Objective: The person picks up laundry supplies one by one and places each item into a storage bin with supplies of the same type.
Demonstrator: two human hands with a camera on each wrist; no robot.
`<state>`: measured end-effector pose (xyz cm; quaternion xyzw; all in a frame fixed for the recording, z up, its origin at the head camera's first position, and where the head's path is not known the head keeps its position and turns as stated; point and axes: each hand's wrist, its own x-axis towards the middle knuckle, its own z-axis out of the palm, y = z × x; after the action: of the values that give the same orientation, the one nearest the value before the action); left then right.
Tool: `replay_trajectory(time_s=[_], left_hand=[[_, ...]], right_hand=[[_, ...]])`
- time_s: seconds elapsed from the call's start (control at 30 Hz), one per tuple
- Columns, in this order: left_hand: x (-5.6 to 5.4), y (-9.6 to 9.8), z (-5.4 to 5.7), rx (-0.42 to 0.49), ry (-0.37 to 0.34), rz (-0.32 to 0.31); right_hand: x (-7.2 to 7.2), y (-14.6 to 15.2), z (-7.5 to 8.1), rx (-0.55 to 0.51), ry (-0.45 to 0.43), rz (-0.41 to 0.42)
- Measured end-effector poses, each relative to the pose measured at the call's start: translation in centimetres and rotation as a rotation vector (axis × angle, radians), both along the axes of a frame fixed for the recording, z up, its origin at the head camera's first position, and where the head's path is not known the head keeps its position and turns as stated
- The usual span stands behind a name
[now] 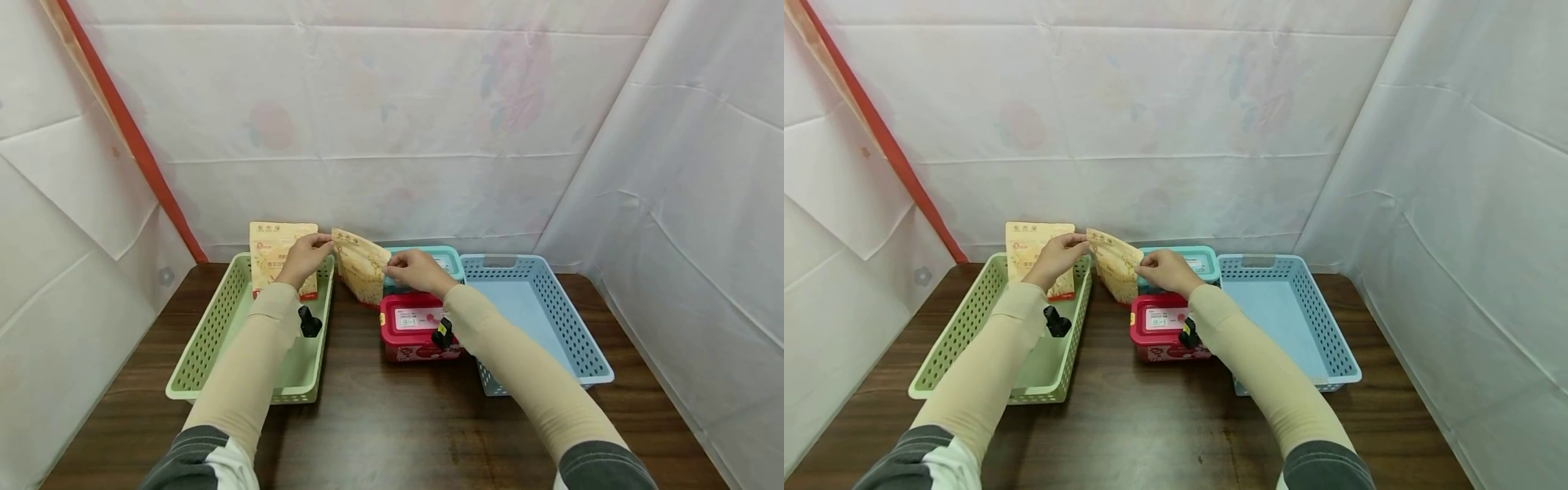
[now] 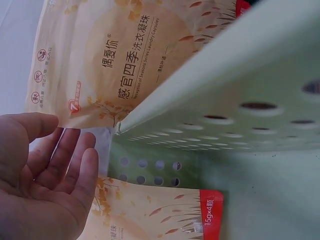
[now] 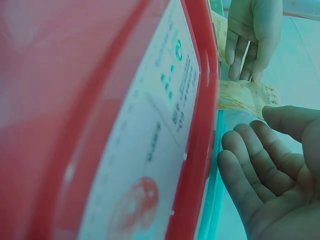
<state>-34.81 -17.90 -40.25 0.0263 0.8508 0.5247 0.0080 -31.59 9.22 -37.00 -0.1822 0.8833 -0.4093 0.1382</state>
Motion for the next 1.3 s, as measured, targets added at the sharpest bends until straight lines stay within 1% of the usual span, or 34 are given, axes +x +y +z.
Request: replay_trajectory(time_s=[0.13, 0.4, 0.53, 0.97, 1.1, 1.3], left_hand=[[-0.2, 0.2, -0.1, 0.008, 0.002, 0.001], [0.0, 0.4, -0.2, 0.023, 0.005, 0.02], [0.0, 0.4, -0.3, 0.035, 0.011, 0.012], [0.3, 0.4, 0.0, 0.052, 0.009, 0.018], [0.2, 0.5, 0.0, 0.065, 0.024, 0.037], [0.2, 0.6, 0.3, 0.115, 0.082, 0.048]], right_hand=[[0.1, -0.2, 0.3, 0.026, 0.0, 0.009], [0.1, -0.3, 0.1, 0.016, -0.013, 0.031], [0.2, -0.2, 0.2, 0.011, -0.018, 0.028], [0.6, -0.3, 0.8, -0.001, -0.002, 0.05], [0.8, -0.2, 0.9, -0.007, 0.025, 0.049], [1.4, -0.4, 1.6, 0.004, 0.109, 0.053]])
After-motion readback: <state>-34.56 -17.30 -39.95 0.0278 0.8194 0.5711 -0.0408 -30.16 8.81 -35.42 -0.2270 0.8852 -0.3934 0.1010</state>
